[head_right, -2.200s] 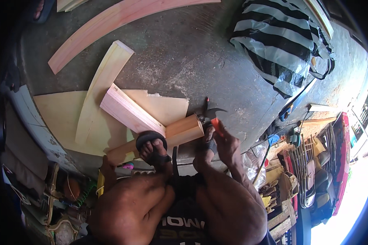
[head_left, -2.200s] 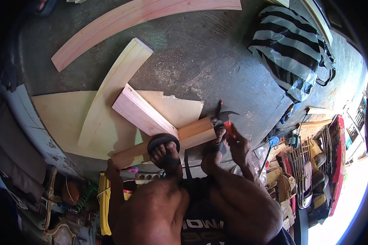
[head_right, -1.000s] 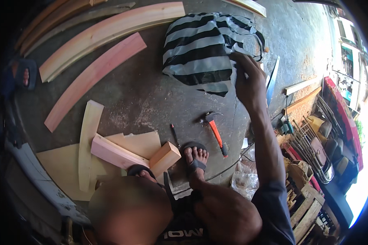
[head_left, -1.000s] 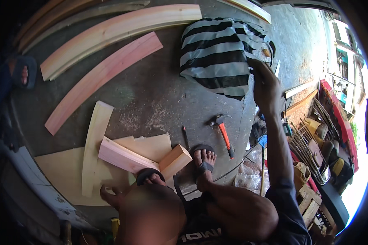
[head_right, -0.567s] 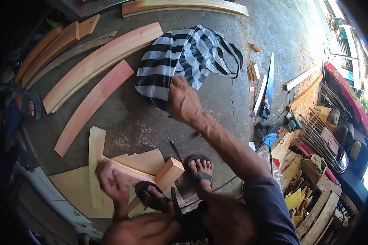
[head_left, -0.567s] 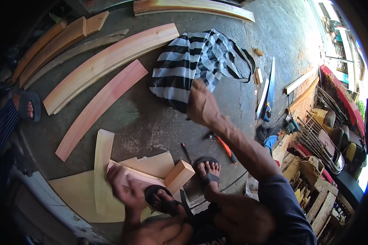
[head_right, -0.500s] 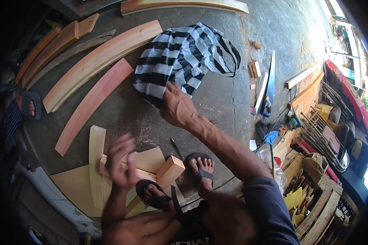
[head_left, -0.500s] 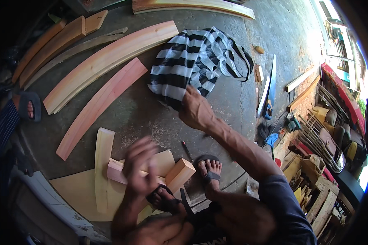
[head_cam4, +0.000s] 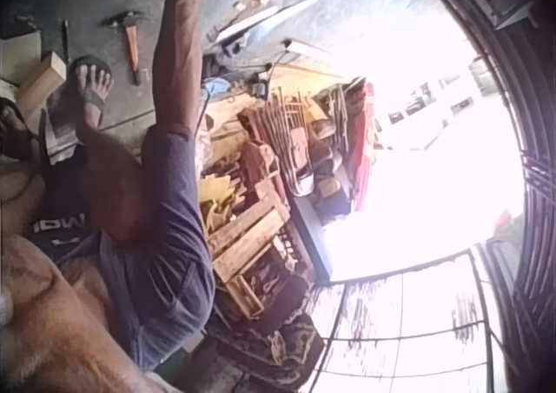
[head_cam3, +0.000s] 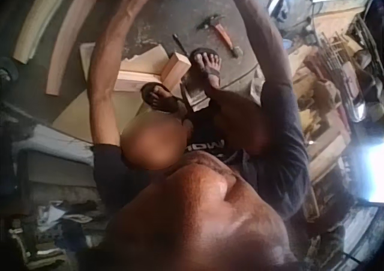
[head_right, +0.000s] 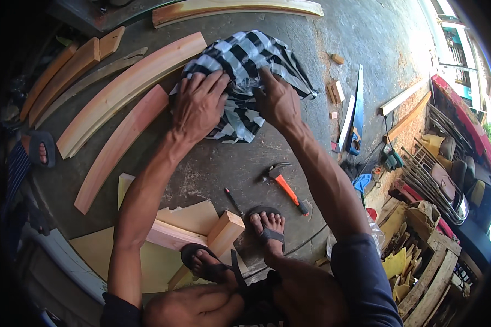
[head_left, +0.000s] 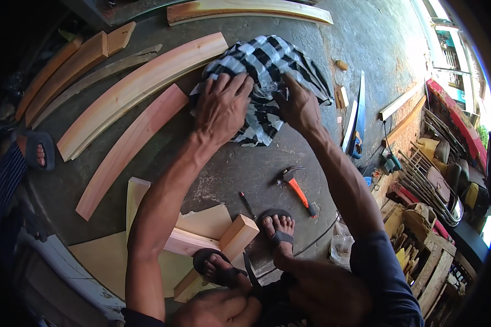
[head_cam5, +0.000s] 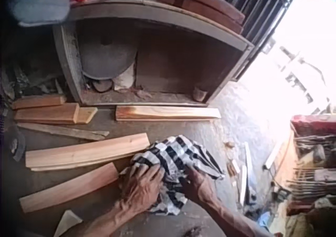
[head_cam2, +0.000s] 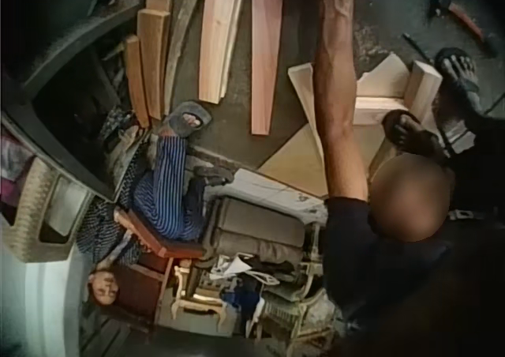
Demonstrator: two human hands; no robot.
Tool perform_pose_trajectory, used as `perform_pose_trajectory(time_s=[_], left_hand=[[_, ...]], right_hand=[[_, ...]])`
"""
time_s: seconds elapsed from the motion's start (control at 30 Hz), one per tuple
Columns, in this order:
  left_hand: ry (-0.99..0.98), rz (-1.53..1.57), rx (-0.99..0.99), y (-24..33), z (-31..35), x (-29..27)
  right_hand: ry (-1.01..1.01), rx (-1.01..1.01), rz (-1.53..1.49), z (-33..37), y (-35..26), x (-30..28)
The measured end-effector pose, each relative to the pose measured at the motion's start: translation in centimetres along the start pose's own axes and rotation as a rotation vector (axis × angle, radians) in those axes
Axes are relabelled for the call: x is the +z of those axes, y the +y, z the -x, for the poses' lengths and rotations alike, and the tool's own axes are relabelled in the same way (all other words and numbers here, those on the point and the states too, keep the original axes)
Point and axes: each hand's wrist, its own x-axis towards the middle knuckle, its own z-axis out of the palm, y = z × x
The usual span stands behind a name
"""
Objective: The person assembles a wooden frame by positioning wooden boards together, taking nails from a bag, and hammering them into the wooden joints using a hammer.
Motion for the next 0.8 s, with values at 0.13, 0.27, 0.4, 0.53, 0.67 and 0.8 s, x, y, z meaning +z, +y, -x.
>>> perform_pose_trajectory(time_s=[0.13, 0.27, 0.4, 0.53, 0.67, 0.8], left_hand=[[-0.099, -0.034, -0.19, -1.3, -2.2, 1.0], [-0.21, -0.119, -0.152, -2.4, -3.1, 0.4], [-0.082, 0.021, -0.09, -2.4, -1.8, 0.0], [-0.025, -0.111, 0.062, -1.3, -1.3, -1.0], [-0.151, -0.124, -0.073, -2.5, -0.7, -1.2], [-0.119, -0.139, -0.11, -2.2, -0.5, -0.7]], right_hand=[[-0.009, -0.077, -0.015, -2.0, -1.1, 0.9], [-0.105, -0.222, -0.1, -1.7, -1.2, 0.7], [-0.168, -0.423, -0.209, 1.5, -3.0, 1.4], [-0.21, -0.522, -0.235, 2.8, -3.6, 1.8], [-0.01, -0.137, -0.382, 0.8, -2.9, 0.7], [-0.018, 0.056, -0.09, -3.3, 1.6, 0.0]])
